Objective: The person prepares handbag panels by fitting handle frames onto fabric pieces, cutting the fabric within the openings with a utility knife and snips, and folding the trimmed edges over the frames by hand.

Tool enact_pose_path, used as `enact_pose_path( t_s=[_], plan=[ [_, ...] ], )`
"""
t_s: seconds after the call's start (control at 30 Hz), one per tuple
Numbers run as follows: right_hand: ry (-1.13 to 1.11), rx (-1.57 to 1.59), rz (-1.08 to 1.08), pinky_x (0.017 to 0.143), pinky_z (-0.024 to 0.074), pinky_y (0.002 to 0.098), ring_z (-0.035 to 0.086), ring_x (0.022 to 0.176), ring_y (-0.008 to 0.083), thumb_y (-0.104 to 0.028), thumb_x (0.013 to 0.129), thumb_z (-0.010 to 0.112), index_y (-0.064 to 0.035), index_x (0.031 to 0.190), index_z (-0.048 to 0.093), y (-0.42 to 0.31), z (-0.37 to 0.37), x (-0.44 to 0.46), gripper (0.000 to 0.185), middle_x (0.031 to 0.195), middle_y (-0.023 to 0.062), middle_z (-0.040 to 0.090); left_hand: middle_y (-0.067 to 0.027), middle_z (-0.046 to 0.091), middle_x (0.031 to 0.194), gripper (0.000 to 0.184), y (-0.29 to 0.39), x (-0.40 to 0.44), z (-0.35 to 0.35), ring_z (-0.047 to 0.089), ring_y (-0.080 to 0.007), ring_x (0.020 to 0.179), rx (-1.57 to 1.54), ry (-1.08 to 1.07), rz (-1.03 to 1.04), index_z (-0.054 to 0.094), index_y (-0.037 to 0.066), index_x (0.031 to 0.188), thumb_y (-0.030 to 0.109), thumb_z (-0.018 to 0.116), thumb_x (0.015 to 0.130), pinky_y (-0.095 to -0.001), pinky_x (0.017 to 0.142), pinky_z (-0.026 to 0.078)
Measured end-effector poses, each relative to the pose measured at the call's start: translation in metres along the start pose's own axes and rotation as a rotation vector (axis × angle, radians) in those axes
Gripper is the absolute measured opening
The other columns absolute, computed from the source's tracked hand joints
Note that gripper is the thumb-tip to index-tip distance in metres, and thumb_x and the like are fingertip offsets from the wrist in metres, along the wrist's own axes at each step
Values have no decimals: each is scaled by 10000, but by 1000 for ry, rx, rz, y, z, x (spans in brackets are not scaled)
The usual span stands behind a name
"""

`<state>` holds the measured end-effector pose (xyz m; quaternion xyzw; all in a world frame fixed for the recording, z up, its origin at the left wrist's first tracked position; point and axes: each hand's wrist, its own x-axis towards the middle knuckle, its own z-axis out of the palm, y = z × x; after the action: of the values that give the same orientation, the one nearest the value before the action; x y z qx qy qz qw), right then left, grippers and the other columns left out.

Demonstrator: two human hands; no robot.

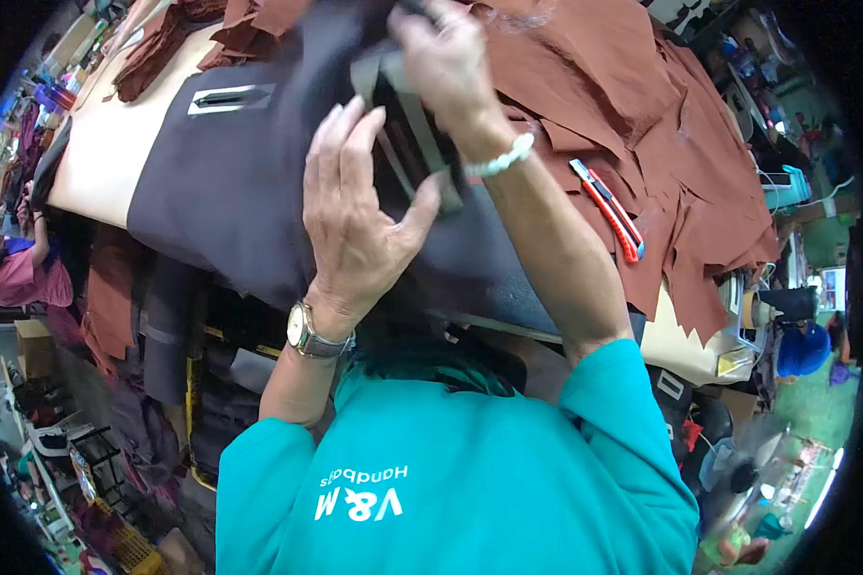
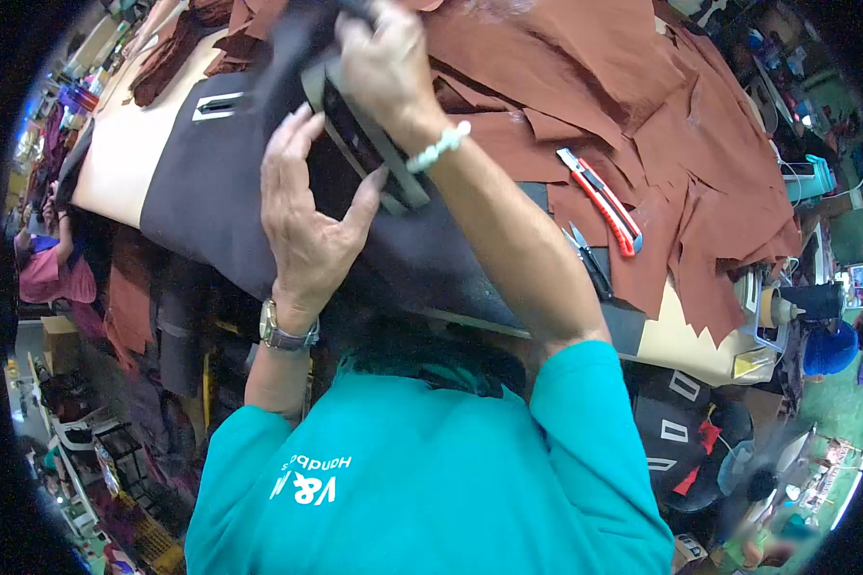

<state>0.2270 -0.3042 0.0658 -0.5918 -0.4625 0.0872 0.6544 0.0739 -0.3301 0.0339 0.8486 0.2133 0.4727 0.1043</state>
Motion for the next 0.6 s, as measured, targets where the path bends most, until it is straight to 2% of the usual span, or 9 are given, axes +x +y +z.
enact_pose_path(
  t_s=[0.03, 0.07, 0.17, 0.23, 0.3, 0.43, 0.5, 0.57, 0.6],
  plan=[
    [118, 184, 2, 600, 466, 325, 588, 658, 183, -83, 813, 546, 49, 846, 548, -12, -2, 13, 135, 741, 110, 627, -181, 469, 1235, 639, 7, 11, -4, 439, -358, 1166, 47, 16, 50, 460, 5, 1218, 258, 731, 698, -431, 970, 373],
    [240, 306, 53, 561, 464, 283, 561, 616, 129, -121, 899, 496, -30, 880, 539, -28, -12, 17, 103, 746, 45, 581, -179, 469, 1233, 666, 11, 20, -4, 436, -364, 1167, 82, 44, 99, 453, 1, 1227, 276, 736, 690, -433, 967, 374],
    [256, 821, -67, 653, 467, 225, 549, 727, 100, -198, 910, 519, -32, 1093, 518, -52, -45, 2, 247, 883, 63, 578, -158, 485, 1216, 621, 13, 39, 12, 467, -351, 1121, 128, 142, 238, 487, 25, 1214, 260, 730, 693, -432, 937, 393],
    [327, 777, -86, 619, 494, 320, 608, 732, 169, -87, 880, 516, -3, 941, 572, -30, -72, -22, 118, 876, 68, 618, -145, 496, 1205, 566, 11, 45, 31, 489, -335, 1088, 152, 191, 322, 511, 47, 1200, 213, 715, 700, -431, 917, 404],
    [474, 726, 49, 810, 467, 281, 582, 862, 156, -7, 829, 516, 44, 1091, 462, -27, -95, -52, 272, 1014, 100, 587, -119, 538, 1131, 482, 13, 44, 42, 539, -312, 1000, 146, 123, 376, 539, 83, 1167, 84, 655, 700, -417, 833, 455],
    [666, 598, 27, 913, 430, 312, 558, 975, 191, 90, 800, 513, 68, 1192, 399, -8, -139, -113, 408, 1125, 137, 544, -100, 593, 973, 365, 20, 25, 70, 579, -261, 858, -27, -79, 490, 596, 60, 1055, 17, 603, 692, -368, 723, 498],
    [796, 406, 68, 956, 406, 346, 490, 1101, 223, 113, 807, 491, 13, 1329, 251, -4, -164, -139, 584, 1237, 157, 454, -92, 610, 922, 278, 29, 15, 76, 604, -260, 802, -133, -106, 589, 649, 64, 951, 1, 629, 681, -355, 688, 514],
    [818, 274, 0, 956, 410, 355, 472, 1123, 236, 109, 817, 489, -10, 1368, 204, 4, -191, -166, 631, 1216, 171, 462, -79, 609, 906, 237, 32, -9, 78, 597, -241, 793, -163, -259, 570, 661, 70, 913, 19, 646, 682, -338, 672, 507],
    [860, -15, 46, 954, 413, 351, 480, 1117, 246, 106, 820, 489, -15, 1375, 197, 6, -204, -176, 639, 1222, 185, 455, -68, 594, 874, 258, 32, -21, 79, 577, -228, 778, -171, -378, 532, 653, 71, 936, 34, 655, 681, -339, 653, 487]
  ],
)
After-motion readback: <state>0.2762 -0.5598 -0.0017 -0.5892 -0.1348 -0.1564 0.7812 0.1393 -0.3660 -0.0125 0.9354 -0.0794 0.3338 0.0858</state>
